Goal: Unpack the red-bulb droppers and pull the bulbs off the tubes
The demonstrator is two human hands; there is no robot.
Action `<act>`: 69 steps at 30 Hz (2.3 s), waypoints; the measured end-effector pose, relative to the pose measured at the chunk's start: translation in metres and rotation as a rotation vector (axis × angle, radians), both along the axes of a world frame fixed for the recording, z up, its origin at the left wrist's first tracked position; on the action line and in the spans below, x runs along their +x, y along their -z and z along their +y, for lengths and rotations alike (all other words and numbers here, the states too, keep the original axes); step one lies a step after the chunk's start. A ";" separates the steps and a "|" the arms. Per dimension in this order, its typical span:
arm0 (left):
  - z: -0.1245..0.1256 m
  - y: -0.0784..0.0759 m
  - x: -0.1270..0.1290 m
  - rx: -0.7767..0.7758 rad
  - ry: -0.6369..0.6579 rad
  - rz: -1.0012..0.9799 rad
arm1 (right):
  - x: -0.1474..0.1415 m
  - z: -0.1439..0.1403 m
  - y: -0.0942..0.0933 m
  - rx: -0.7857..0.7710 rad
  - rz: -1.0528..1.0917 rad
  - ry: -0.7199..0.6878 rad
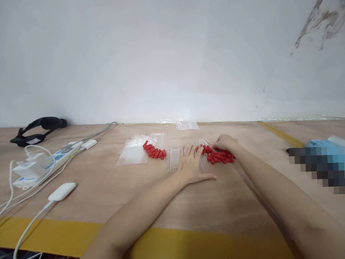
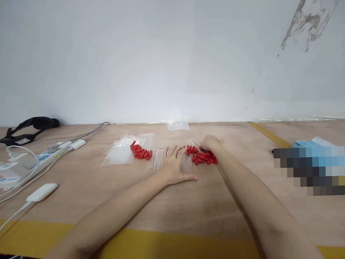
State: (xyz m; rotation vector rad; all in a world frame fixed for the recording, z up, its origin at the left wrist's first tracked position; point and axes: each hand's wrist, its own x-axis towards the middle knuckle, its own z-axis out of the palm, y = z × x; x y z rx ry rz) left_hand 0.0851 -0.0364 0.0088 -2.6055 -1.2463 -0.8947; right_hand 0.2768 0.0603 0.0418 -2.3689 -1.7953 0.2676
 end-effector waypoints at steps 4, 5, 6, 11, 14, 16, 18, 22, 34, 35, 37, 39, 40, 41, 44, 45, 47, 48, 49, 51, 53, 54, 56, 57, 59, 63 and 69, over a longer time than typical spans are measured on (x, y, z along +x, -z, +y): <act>0.007 0.004 0.002 -0.002 -0.043 0.010 | 0.000 0.001 -0.003 0.080 0.013 0.036; 0.008 0.005 0.002 -0.003 -0.046 0.013 | -0.001 -0.001 -0.005 0.109 0.019 0.039; 0.008 0.005 0.003 -0.003 -0.049 0.014 | -0.002 -0.003 -0.008 0.140 0.025 0.039; 0.002 0.002 0.001 0.036 -0.047 0.005 | -0.012 -0.028 -0.010 0.427 0.122 -0.086; -0.006 0.000 -0.012 0.112 -0.002 -0.021 | -0.018 -0.054 0.003 0.682 0.172 -0.337; -0.010 -0.001 -0.027 0.194 0.032 -0.034 | -0.023 -0.074 0.015 0.756 0.117 -0.487; -0.013 -0.001 -0.046 0.283 0.071 -0.036 | -0.030 -0.095 0.028 0.800 0.087 -0.590; -0.017 0.002 -0.080 0.364 0.227 -0.007 | -0.051 -0.125 0.043 0.842 0.159 -0.763; -0.020 0.004 -0.085 0.423 0.340 0.105 | -0.072 -0.133 0.045 0.861 0.125 -0.916; -0.020 0.003 -0.084 0.434 0.331 0.112 | -0.072 -0.132 0.046 0.871 0.093 -0.930; -0.020 0.002 -0.084 0.436 0.308 0.132 | -0.071 -0.131 0.047 0.890 0.039 -0.963; -0.020 0.002 -0.083 0.418 0.290 0.151 | -0.070 -0.131 0.047 0.901 -0.004 -1.006; -0.020 0.002 -0.083 0.401 0.284 0.159 | -0.069 -0.131 0.047 0.905 -0.021 -1.025; -0.020 0.003 -0.083 0.383 0.281 0.164 | -0.068 -0.131 0.047 0.910 -0.035 -1.038; -0.022 0.004 -0.084 0.328 0.267 0.159 | -0.064 -0.132 0.048 0.921 -0.067 -1.056; -0.022 0.005 -0.085 0.310 0.264 0.153 | -0.061 -0.132 0.048 0.927 -0.072 -1.064; -0.021 0.005 -0.092 0.280 0.247 0.116 | -0.054 -0.130 0.049 0.944 -0.078 -1.058; -0.019 0.005 -0.096 0.266 0.224 0.072 | -0.050 -0.129 0.049 0.959 -0.079 -1.031; -0.016 0.004 -0.102 0.247 0.187 0.008 | -0.045 -0.128 0.049 0.977 -0.075 -0.982; -0.008 0.001 -0.113 0.196 0.075 -0.152 | -0.034 -0.124 0.046 1.008 -0.029 -0.845; 0.001 -0.003 -0.121 0.144 -0.033 -0.269 | -0.025 -0.119 0.040 1.003 0.088 -0.697; 0.005 -0.005 -0.123 0.125 -0.070 -0.295 | -0.021 -0.116 0.036 0.980 0.159 -0.637; 0.011 -0.007 -0.123 0.112 -0.111 -0.294 | -0.013 -0.107 0.027 0.917 0.269 -0.544; 0.013 -0.008 -0.120 0.116 -0.120 -0.282 | -0.008 -0.102 0.021 0.881 0.295 -0.499; 0.016 -0.009 -0.111 0.132 -0.118 -0.246 | 0.002 -0.088 0.009 0.806 0.296 -0.387; 0.017 -0.010 -0.085 0.177 -0.046 -0.150 | 0.021 -0.060 -0.010 0.552 0.325 -0.180; 0.020 -0.002 -0.059 0.208 0.056 0.055 | 0.034 -0.040 -0.005 0.421 0.378 -0.152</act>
